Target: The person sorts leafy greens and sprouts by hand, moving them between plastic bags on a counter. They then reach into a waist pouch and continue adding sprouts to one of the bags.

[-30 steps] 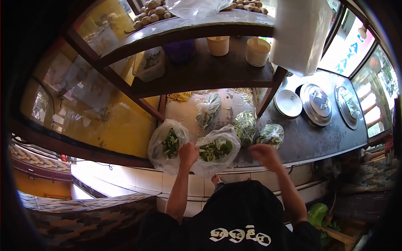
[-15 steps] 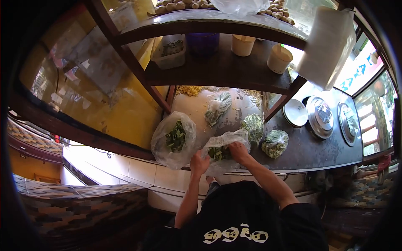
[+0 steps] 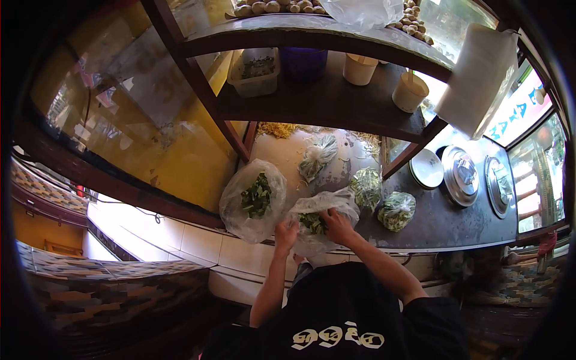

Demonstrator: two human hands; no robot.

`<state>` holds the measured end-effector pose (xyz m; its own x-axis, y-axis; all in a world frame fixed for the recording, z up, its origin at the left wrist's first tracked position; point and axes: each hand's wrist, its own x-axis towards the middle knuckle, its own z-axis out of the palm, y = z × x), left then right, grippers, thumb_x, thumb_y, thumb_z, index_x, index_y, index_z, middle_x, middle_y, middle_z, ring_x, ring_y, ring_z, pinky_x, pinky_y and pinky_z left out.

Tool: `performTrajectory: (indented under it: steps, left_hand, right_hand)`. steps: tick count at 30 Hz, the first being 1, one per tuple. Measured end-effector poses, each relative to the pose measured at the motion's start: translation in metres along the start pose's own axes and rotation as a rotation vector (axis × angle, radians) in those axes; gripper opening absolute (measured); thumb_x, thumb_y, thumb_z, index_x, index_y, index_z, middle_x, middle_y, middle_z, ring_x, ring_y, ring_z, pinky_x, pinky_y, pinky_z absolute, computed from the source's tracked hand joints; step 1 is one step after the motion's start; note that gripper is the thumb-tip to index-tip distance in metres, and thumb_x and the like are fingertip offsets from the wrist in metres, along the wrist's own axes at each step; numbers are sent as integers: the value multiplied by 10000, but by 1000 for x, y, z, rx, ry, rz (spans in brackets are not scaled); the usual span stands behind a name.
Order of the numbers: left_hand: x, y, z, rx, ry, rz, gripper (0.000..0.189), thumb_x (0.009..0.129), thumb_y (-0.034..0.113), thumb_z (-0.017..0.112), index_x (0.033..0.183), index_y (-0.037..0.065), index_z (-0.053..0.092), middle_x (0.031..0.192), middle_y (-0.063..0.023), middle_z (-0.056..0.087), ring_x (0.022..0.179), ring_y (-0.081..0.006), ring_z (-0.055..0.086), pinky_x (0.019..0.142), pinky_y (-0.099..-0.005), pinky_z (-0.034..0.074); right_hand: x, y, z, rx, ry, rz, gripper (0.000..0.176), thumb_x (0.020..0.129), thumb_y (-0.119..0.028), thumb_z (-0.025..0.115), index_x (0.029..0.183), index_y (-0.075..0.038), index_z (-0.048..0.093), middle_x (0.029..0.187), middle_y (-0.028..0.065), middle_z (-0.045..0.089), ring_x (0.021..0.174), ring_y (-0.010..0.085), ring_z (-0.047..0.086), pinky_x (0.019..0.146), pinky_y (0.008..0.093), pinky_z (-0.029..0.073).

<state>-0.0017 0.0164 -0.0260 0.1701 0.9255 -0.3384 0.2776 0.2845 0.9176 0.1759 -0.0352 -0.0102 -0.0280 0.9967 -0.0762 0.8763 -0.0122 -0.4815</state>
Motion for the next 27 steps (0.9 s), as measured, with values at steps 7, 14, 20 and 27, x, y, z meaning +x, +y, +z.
performTrajectory:
  steps: [7,14,20,27]
  left_hand:
    - [4,6,0,-89,13,-45,288,777,179,530,936,-59,565,726,-54,586,632,-121,524,593,-279,418]
    - [17,-19,8,-107,-65,9,250,804,205,516,888,-22,581,730,-31,559,661,-104,503,589,-262,398]
    - [7,4,0,-195,14,-81,227,802,184,509,831,-29,584,641,-25,538,512,-103,491,446,-269,403]
    - [19,-14,0,7,97,-91,208,769,147,517,815,-43,587,635,-53,558,517,-116,519,438,-265,413]
  right_hand:
    - [31,5,-7,236,-61,1,338,612,-80,575,948,-51,554,994,209,475,853,367,507,723,412,431]
    - [37,-38,6,-83,-19,68,553,524,-185,677,1041,-95,503,1036,200,471,983,375,437,822,394,400]
    - [53,-27,5,159,-81,-48,333,534,-128,624,858,-61,586,767,170,566,771,310,552,694,378,447]
    - [37,-2,-36,862,-37,218,205,605,-65,637,792,-7,577,742,76,566,653,163,572,534,257,476]
